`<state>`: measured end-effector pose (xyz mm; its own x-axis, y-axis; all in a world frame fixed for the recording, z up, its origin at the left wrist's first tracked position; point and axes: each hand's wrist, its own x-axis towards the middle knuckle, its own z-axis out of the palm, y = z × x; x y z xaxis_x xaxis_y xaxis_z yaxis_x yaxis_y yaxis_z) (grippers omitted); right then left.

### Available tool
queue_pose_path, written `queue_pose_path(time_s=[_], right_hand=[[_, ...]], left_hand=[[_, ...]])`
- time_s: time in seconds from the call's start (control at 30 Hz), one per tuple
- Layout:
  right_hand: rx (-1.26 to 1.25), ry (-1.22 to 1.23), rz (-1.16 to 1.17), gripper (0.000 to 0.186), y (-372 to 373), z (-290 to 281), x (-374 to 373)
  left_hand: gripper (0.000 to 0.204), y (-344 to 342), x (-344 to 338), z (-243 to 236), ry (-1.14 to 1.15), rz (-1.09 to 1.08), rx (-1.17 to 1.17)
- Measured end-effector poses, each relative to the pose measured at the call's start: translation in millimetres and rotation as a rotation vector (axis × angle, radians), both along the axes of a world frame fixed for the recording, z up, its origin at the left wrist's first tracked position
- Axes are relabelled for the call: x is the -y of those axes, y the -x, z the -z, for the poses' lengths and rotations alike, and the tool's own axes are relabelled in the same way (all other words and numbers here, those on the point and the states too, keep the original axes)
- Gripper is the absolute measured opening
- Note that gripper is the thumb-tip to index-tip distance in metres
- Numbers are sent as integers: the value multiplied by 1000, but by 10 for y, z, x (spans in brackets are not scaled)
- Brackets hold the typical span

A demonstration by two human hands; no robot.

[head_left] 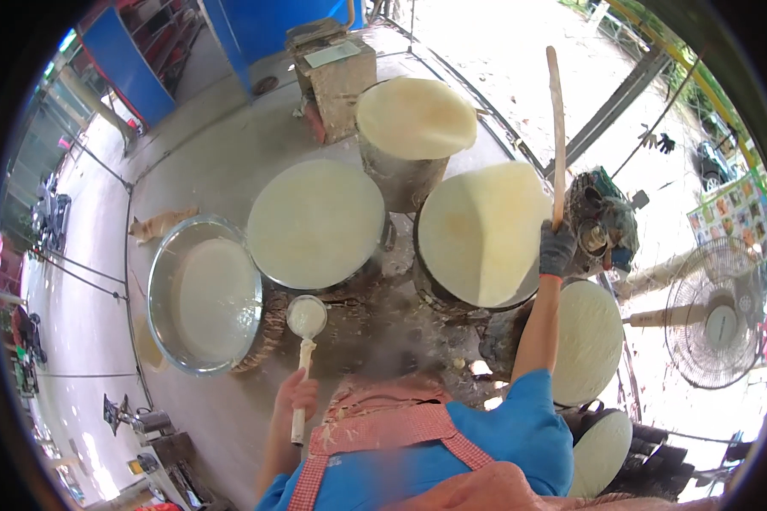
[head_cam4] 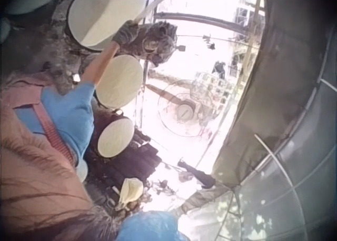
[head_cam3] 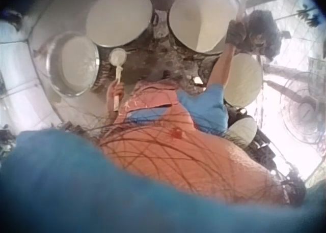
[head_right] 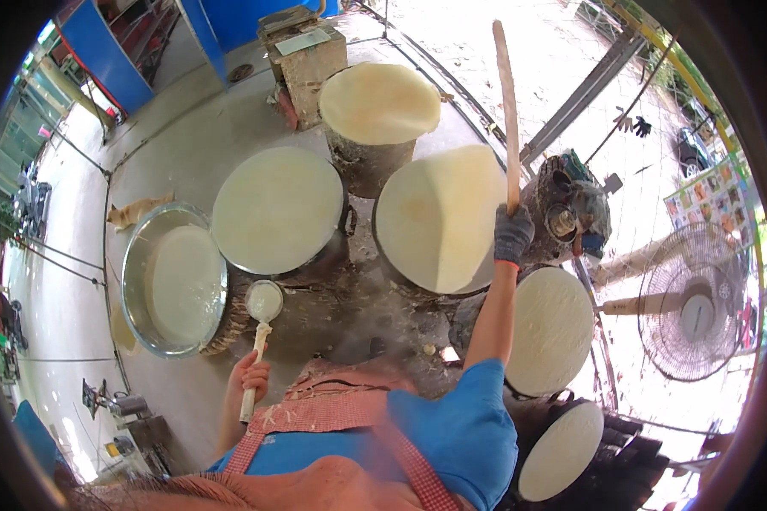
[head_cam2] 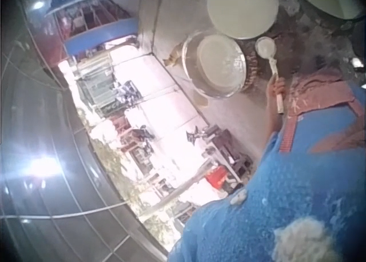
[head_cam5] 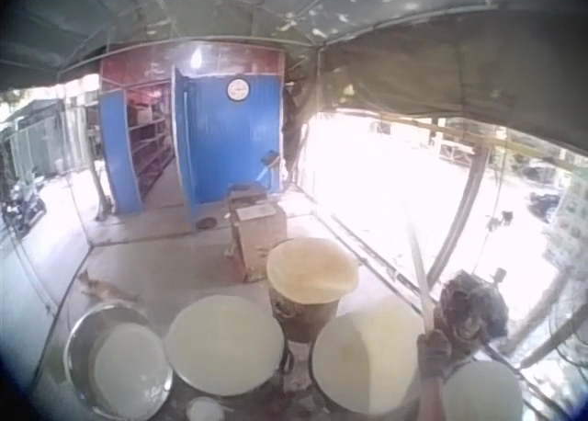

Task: The person lifts cooked sheets from round griddles using a stick and stacks them, then scoops batter from a bowl with a ladle onto the griddles and spreads it evenly using a stick.

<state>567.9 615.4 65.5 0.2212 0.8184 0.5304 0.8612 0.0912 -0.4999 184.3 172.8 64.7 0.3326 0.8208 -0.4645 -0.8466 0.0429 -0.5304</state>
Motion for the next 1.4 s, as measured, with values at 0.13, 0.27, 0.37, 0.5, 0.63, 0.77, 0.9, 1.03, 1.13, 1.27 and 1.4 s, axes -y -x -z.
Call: queue_pose_path(time_s=[0.13, 0.27, 0.37, 0.5, 0.63, 0.77, 0.9, 1.03, 1.13, 1.27, 1.4], right_hand=[[40, 61, -21, 34, 809, -840, 287], [-1, 44, -41, 35, 1363, -1527, 314], [-228, 72, -129, 31, 1507, -1916, 108], [-537, 257, -236, 26, 1463, -1895, -648], [-552, 382, -383, 19, 1278, -1787, -1629], [-282, 346, -519, 26, 1525, -2262, -2440], [440, -193, -719, 34, 2338, -2369, -2866], [562, -135, -789, 22, 3203, -1569, -3212], [612, -175, -874, 12, 3632, -607, -2948], [704, -172, -851, 10, 3659, 641, -2528], [881, 7, -868, 15, 3692, 1068, -2085]], left_hand=[[31, 364, 188, 102, -46, 48, 16], [24, 607, 255, 39, -17, 85, 31], [24, 765, 317, 116, -28, 78, 63], [30, 795, 275, 129, -53, -7, -28], [32, 569, 74, 85, -33, -154, -3], [31, 366, -149, 114, -20, -262, -39], [31, 153, -426, -19, 10, -357, -72], [31, 43, -601, -84, 21, -393, -49], [21, -120, -668, -313, 38, -423, -43], [22, -196, -592, -190, -66, -391, -85], [23, -305, -403, -151, -43, -403, -94]])
